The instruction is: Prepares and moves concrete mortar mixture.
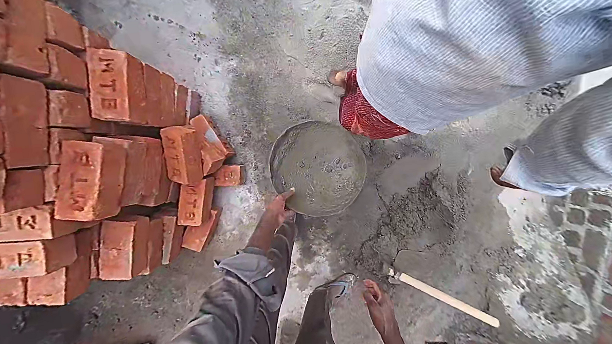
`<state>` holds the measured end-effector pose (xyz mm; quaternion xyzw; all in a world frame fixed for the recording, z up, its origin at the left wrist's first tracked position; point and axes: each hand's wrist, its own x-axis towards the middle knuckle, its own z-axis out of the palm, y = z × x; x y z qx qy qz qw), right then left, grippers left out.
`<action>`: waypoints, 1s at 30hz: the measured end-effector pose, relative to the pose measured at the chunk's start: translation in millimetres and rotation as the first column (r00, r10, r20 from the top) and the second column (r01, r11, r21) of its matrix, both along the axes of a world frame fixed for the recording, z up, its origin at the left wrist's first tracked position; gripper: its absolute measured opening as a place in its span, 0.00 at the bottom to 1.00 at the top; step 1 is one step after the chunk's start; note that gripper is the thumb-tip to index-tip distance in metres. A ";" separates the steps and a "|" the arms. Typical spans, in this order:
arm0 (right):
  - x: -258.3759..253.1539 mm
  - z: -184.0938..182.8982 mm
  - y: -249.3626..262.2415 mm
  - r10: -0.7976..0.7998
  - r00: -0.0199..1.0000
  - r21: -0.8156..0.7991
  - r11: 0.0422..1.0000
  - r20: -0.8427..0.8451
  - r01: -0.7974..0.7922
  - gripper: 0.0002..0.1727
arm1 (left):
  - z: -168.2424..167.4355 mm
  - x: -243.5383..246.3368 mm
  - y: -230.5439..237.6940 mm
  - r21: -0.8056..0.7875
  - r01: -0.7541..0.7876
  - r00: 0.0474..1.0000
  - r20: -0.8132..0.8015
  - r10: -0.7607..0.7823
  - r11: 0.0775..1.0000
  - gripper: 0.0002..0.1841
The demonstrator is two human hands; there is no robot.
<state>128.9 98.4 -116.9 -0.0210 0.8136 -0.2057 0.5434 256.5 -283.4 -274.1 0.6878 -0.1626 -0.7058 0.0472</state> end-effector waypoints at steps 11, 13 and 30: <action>-110.5 -58.3 20.7 0.433 0.899 0.244 0.880 -0.063 -0.407 0.23 | 51.4 -31.8 31.0 -0.114 -0.252 0.967 -0.071 0.245 0.961 0.28; -123.9 -65.6 1.1 0.516 0.855 0.244 0.837 -0.055 -0.490 0.25 | 76.5 0.7 30.7 -0.157 -0.295 0.955 -0.089 0.284 0.942 0.23; -52.8 -281.2 -378.2 0.490 0.849 0.183 0.870 -0.199 -0.459 0.32 | 49.9 96.4 -55.3 -0.393 -0.694 0.688 -0.113 0.717 0.603 0.12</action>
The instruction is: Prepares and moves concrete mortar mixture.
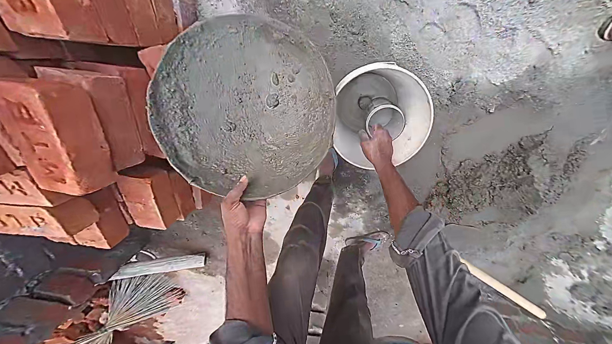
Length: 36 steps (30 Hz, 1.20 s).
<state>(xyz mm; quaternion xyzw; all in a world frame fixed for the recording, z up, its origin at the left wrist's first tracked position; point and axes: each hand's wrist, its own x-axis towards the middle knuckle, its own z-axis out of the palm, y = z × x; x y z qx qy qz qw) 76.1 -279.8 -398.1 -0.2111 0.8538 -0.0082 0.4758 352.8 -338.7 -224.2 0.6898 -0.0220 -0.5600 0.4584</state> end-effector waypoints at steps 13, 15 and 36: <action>-9.9 -34.6 -6.4 0.102 0.987 -0.070 0.991 -0.123 -0.111 0.19 | -30.9 -18.3 -5.2 0.024 -0.082 0.981 -0.173 0.085 0.996 0.09; -19.5 -50.8 -6.9 -0.090 0.994 -0.192 0.976 0.064 0.101 0.21 | -32.5 -18.6 -4.9 0.018 -0.076 0.983 -0.166 0.078 0.997 0.09; -62.5 -113.7 -20.2 -0.080 0.994 -0.172 0.983 -0.067 0.068 0.23 | -33.2 -7.5 -9.3 0.030 0.112 0.986 -0.125 -0.108 0.993 0.09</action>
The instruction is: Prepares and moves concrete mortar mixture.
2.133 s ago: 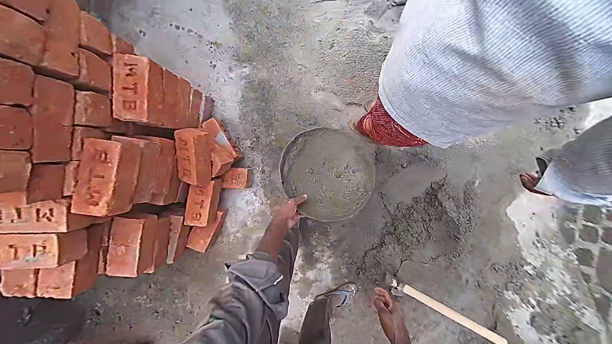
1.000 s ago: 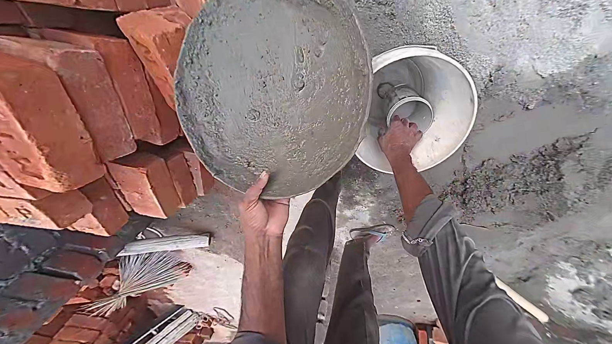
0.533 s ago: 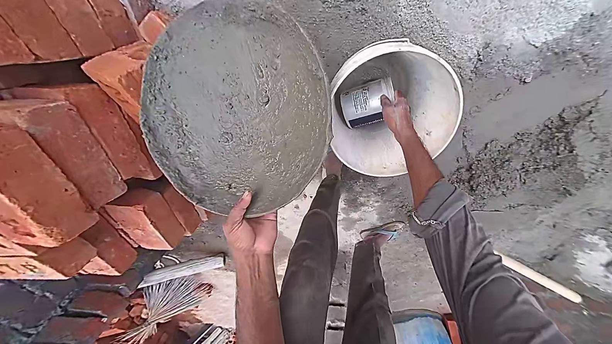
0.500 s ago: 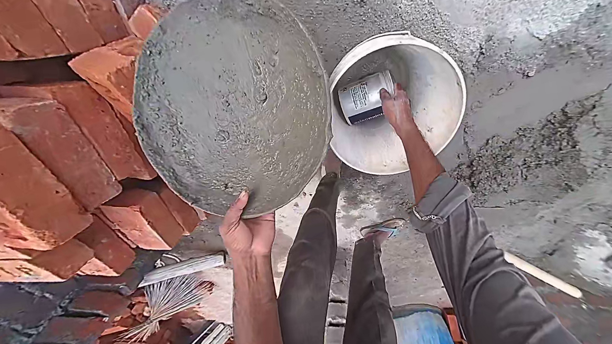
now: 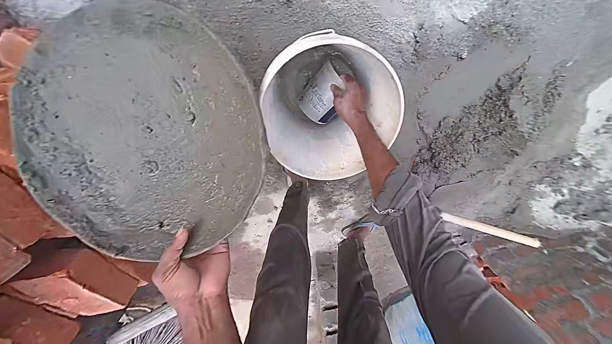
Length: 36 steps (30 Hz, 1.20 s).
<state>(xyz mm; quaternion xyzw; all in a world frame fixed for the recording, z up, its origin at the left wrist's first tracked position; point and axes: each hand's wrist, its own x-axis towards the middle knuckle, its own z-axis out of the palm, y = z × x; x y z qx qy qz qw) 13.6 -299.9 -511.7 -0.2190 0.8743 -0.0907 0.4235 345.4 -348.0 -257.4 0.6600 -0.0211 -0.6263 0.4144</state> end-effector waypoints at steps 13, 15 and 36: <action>30.0 284.6 156.9 -0.443 0.885 -0.569 0.693 0.147 0.442 0.10 | 2.5 -12.1 29.5 -0.064 0.104 0.991 -0.072 -0.109 0.993 0.15; 10.1 307.7 207.6 -0.535 0.832 -0.525 0.670 0.150 0.526 0.11 | 4.8 -19.1 36.7 -0.086 0.119 0.990 -0.072 -0.125 0.989 0.15; -28.3 165.2 542.5 -0.528 0.837 0.221 0.807 -0.145 0.548 0.17 | 8.6 -34.2 72.1 -0.219 0.286 0.935 -0.147 -0.322 0.933 0.11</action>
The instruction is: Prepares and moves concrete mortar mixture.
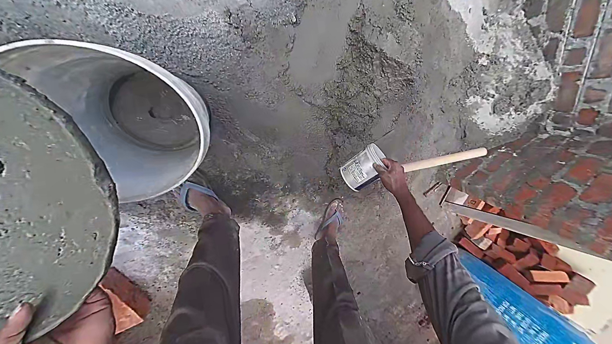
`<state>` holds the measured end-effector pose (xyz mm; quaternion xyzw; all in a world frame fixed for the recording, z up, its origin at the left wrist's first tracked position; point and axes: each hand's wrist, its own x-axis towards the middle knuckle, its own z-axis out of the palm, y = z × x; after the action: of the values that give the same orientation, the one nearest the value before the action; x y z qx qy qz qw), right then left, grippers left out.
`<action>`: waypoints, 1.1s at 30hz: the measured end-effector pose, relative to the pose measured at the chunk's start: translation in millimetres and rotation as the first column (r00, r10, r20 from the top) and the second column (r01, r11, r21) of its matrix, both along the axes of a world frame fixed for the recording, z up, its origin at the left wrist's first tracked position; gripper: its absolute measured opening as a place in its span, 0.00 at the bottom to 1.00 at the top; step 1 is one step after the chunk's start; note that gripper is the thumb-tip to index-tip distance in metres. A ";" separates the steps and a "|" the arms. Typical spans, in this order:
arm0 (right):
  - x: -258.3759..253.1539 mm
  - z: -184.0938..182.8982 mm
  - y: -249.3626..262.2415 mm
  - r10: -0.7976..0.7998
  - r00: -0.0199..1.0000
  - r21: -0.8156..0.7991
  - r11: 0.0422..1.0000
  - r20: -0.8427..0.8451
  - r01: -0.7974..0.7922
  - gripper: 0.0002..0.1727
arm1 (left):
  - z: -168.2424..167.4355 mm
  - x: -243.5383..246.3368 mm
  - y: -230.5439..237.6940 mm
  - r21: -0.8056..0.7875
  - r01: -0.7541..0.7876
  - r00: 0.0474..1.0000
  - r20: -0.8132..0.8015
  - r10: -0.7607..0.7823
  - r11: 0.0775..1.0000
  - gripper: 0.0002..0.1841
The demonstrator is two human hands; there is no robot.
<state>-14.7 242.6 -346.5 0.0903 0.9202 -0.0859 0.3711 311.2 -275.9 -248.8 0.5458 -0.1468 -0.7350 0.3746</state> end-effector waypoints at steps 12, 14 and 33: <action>12.5 -3.2 11.0 -0.038 0.992 0.013 0.999 -0.122 0.040 0.18 | -7.4 -1.2 14.2 0.008 0.082 0.993 0.080 -0.083 0.997 0.11; 34.8 -12.1 -10.2 -0.025 0.987 0.014 1.000 -0.156 0.028 0.18 | -10.7 1.2 14.4 -0.001 0.089 0.993 0.073 -0.089 0.996 0.11; 107.4 -23.0 -39.0 -0.016 0.989 0.011 1.000 0.146 0.014 0.18 | -13.7 3.2 13.4 0.003 0.129 0.982 0.142 -0.128 0.992 0.10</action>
<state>92.7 203.6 -369.5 0.1052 0.8902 -0.0773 0.4365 314.3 -262.6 -262.5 0.5849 -0.2104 -0.7164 0.3168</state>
